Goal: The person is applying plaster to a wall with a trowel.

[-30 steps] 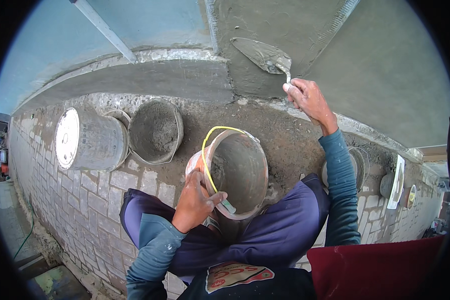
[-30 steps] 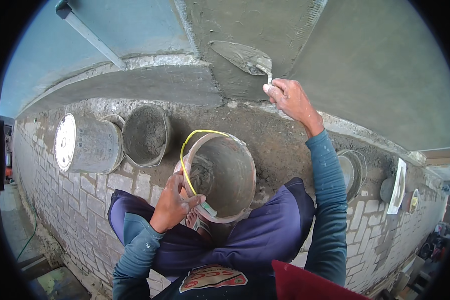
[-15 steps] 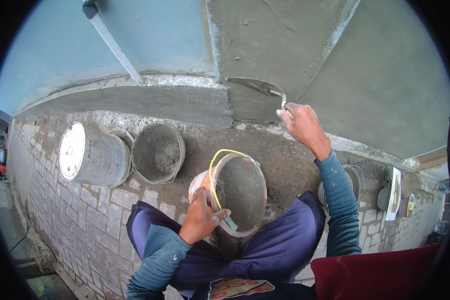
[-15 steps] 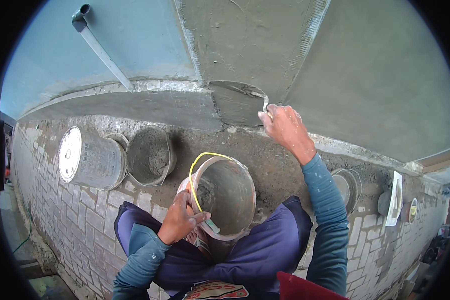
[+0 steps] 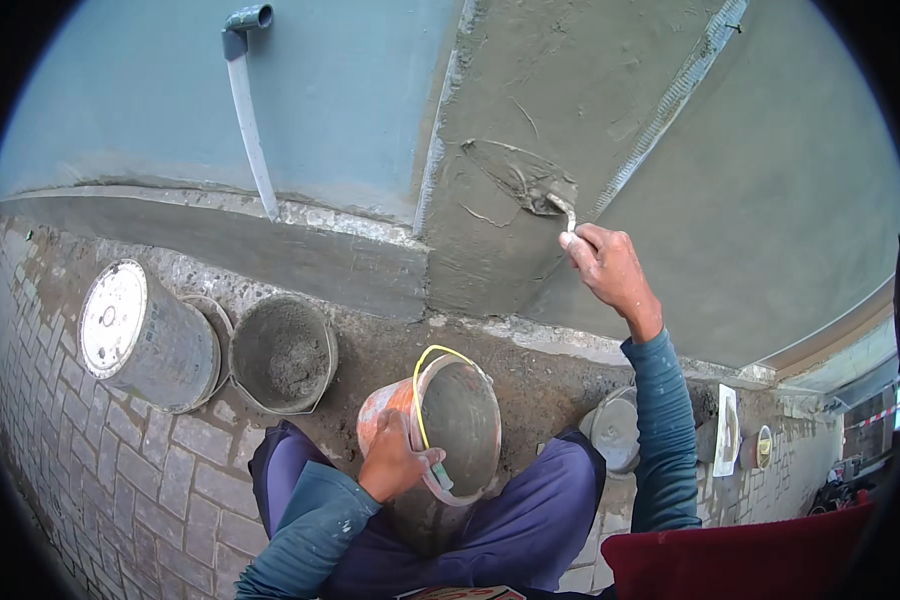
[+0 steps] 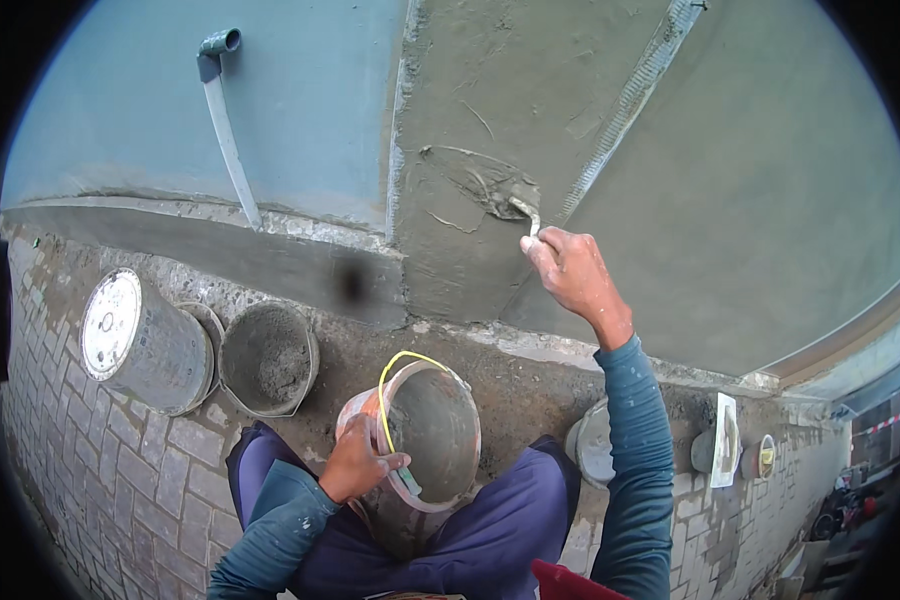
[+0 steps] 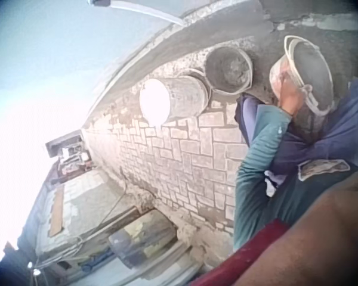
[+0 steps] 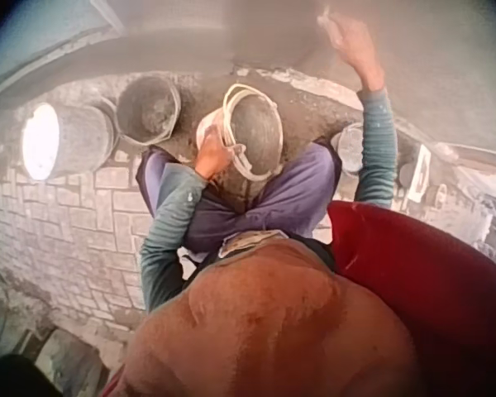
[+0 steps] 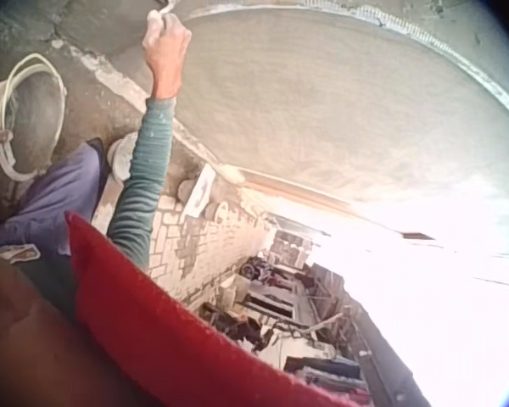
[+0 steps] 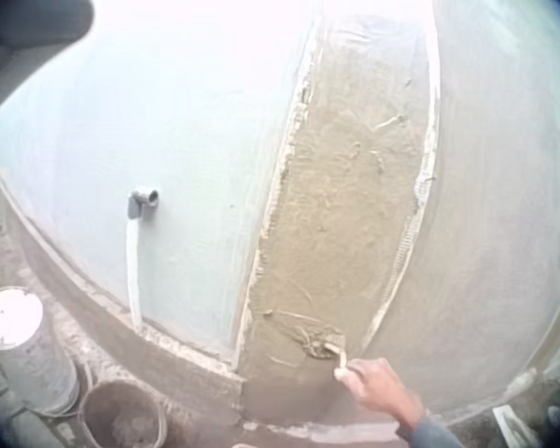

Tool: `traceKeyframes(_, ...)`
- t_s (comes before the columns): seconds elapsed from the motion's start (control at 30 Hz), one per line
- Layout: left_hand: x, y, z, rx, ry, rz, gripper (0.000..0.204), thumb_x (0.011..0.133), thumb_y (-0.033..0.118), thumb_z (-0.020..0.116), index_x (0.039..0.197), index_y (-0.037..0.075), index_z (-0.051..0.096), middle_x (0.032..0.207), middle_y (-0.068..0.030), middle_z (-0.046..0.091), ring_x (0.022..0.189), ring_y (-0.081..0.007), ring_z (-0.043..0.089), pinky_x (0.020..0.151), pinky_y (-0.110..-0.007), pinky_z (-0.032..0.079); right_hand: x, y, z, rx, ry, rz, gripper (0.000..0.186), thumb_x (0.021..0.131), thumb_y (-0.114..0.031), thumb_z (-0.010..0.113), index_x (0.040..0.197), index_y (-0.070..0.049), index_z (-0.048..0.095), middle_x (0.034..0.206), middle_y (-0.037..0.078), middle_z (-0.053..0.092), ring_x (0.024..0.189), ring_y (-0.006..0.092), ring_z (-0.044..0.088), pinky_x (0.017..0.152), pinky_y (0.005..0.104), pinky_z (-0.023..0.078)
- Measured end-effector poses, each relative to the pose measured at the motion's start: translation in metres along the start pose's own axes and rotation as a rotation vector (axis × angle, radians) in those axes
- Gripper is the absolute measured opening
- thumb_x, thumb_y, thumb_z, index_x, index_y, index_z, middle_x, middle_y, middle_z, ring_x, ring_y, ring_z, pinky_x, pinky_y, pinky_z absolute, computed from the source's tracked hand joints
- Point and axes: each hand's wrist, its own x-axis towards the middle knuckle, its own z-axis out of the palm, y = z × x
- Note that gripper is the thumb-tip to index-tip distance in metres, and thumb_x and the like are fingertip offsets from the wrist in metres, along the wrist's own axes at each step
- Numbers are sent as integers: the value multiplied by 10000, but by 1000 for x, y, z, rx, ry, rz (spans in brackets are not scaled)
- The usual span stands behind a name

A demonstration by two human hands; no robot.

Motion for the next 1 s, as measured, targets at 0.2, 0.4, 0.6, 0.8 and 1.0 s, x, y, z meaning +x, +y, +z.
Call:
traceKeyframes(0.2,9,-1,5,13,5,38,730,721,282,890,1172,-136,497,1212,-317,573,1162,-423,585,994,-457,465,37,-53,-75,379,152,205,347,1025,-278,559,814,-10,620,624,15,553,512,80,522,459,274,425)
traceKeyframes(0.4,19,6,3,-45,-134,-4,792,741,242,866,1263,-159,424,1381,-357,396,1272,-497,484,1071,-468,424,21,-2,-9,133,-466,330,376,1021,-327,558,866,7,635,663,63,605,564,176,585,535,352,489)
traceKeyframes(0.6,18,-3,6,-14,-55,-7,786,709,294,899,1225,-141,495,1284,-327,539,1212,-438,563,1035,-453,452,-14,15,0,-359,-330,107,363,996,-327,575,965,18,683,850,231,700,788,447,627,805,498,530)
traceKeyframes(0.8,17,-5,9,11,-65,-21,802,711,305,899,1231,-142,484,1301,-330,526,1214,-435,569,1027,-446,457,48,-68,-141,69,264,214,356,1012,-290,578,796,-10,623,621,17,552,513,79,533,448,274,421)
traceKeyframes(1.0,22,0,9,41,-84,-29,811,710,320,902,1237,-138,489,1303,-334,521,1225,-435,563,1023,-444,460,78,-76,-147,554,132,191,344,1037,-331,535,874,-38,614,674,-5,569,509,60,524,424,229,431)
